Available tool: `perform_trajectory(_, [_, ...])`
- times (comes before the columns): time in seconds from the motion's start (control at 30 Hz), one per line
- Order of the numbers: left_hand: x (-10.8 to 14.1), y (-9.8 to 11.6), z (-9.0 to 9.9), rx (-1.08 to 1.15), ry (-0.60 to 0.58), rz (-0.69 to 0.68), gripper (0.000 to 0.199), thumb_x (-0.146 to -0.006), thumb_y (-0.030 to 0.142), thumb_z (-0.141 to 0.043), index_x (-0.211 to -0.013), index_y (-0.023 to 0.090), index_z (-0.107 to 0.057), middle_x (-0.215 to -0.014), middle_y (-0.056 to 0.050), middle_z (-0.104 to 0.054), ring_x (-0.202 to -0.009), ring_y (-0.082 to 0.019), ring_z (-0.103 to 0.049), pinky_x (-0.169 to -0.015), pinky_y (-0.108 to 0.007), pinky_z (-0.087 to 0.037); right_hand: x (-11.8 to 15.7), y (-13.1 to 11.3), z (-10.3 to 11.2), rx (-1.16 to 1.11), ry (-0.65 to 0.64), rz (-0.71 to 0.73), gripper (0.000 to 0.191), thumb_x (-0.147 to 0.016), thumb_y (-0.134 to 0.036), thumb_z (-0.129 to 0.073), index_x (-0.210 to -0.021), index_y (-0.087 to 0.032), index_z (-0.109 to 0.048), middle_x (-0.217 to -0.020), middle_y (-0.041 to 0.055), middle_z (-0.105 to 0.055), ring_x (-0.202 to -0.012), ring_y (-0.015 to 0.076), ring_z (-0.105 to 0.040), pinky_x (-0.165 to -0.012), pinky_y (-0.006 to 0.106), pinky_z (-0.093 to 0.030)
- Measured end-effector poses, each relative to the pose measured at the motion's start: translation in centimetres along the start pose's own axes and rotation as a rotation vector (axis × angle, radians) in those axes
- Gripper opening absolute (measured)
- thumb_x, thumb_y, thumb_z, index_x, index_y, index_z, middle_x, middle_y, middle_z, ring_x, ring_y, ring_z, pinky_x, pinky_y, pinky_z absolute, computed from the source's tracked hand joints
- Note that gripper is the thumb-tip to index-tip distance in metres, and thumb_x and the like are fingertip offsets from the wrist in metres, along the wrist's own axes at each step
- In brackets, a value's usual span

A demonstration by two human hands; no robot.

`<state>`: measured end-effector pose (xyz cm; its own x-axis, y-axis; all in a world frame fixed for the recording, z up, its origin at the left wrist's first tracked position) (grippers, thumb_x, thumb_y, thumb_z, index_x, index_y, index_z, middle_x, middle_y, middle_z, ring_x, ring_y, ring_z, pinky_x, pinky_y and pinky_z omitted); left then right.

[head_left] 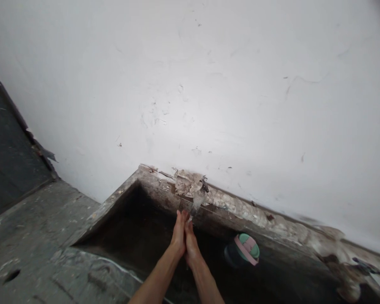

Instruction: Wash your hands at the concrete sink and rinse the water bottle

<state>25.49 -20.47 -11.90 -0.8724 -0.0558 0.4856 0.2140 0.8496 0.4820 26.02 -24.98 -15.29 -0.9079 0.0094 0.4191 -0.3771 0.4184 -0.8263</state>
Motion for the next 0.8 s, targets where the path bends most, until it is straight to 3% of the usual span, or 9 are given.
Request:
perform_trajectory(0.1, [0.2,-0.3,-0.2,-0.021,-0.06,-0.042,0.028,-0.084,0.034,-0.051,-0.099,0.013,-0.062,-0.119,-0.013,-0.059,-0.115,-0.022,-0.051,-0.106,-0.032,-0.031,0.1,-0.1,0.7,-0.085,0.029,-0.008,0.074,-0.052,-0.051,-0.072,-0.118,-0.027,-0.049,-0.118,0.0015,-0.059,-0.114,0.0205,-0.049,-0.1,0.034,-0.036])
perform_trajectory(0.23, [1.0,0.1,-0.9,-0.112,-0.204,-0.12,0.036,-0.065,0.023,-0.074,-0.096,0.009,-0.063,-0.092,-0.013,-0.069,-0.09,-0.026,-0.064,-0.092,-0.037,-0.043,0.6,-0.4,0.5,-0.199,-0.049,-0.038,0.047,-0.047,-0.052,-0.073,-0.082,-0.022,-0.064,-0.086,0.0022,-0.068,-0.101,0.0234,-0.057,-0.096,0.036,-0.04])
perform_trajectory(0.37, [2.2,1.1,-1.9,-0.353,-0.346,-0.202,0.042,-0.071,0.032,-0.07,-0.106,0.012,-0.061,-0.088,-0.011,-0.069,-0.08,-0.024,-0.065,-0.082,-0.037,-0.046,1.6,-1.3,-0.4,-0.268,-0.166,-0.062,0.042,-0.05,-0.054,-0.072,-0.082,-0.026,-0.065,-0.094,0.0018,-0.067,-0.099,0.0253,-0.058,-0.092,0.043,-0.044])
perform_trajectory(0.47, [2.7,1.5,-2.3,-0.3,-0.382,-0.143,0.041,-0.07,0.036,-0.069,-0.104,0.012,-0.062,-0.086,-0.012,-0.069,-0.078,-0.024,-0.065,-0.079,-0.037,-0.047,2.3,-2.0,-0.9,-0.272,-0.23,-0.064,0.042,-0.056,-0.053,-0.07,-0.088,-0.026,-0.065,-0.105,0.0041,-0.064,-0.102,0.0275,-0.057,-0.092,0.047,-0.044])
perform_trajectory(0.57, [2.6,1.4,-2.1,-0.173,-0.373,-0.05,0.035,-0.069,0.037,-0.07,-0.087,0.008,-0.066,-0.076,-0.013,-0.068,-0.072,-0.024,-0.065,-0.074,-0.036,-0.048,2.5,-2.0,-1.2,-0.256,-0.27,-0.059,0.037,-0.06,-0.047,-0.071,-0.089,-0.024,-0.065,-0.103,0.0043,-0.065,-0.106,0.0248,-0.055,-0.099,0.043,-0.039])
perform_trajectory(0.67, [1.6,1.5,-1.4,-0.139,-0.301,-0.041,0.025,-0.07,0.032,-0.069,-0.073,0.008,-0.064,-0.063,-0.009,-0.065,-0.059,-0.02,-0.063,-0.066,-0.032,-0.049,2.4,-1.6,-1.3,-0.238,-0.26,-0.023,0.033,-0.063,-0.046,-0.069,-0.089,-0.026,-0.063,-0.097,0.0004,-0.066,-0.109,0.0191,-0.053,-0.105,0.036,-0.033])
perform_trajectory(0.8, [-0.2,1.7,-0.1,-0.11,-0.176,-0.026,0.022,-0.078,0.025,-0.058,-0.06,0.012,-0.058,-0.051,-0.002,-0.059,-0.049,-0.011,-0.056,-0.059,-0.024,-0.047,2.6,-1.9,-1.7,-0.162,-0.255,0.066,0.055,-0.057,-0.039,-0.075,-0.107,-0.03,-0.052,-0.109,-0.0008,-0.062,-0.115,0.0178,-0.049,-0.106,0.035,-0.031])
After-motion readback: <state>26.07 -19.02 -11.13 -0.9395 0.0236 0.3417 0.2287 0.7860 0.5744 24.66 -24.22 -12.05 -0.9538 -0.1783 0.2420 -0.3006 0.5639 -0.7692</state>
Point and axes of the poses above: each hand's wrist, its own x-axis away from the middle knuckle, its own z-axis out of the back of the hand, y = z × x, the point moved 7 cm from there along -x, towards the middle knuckle
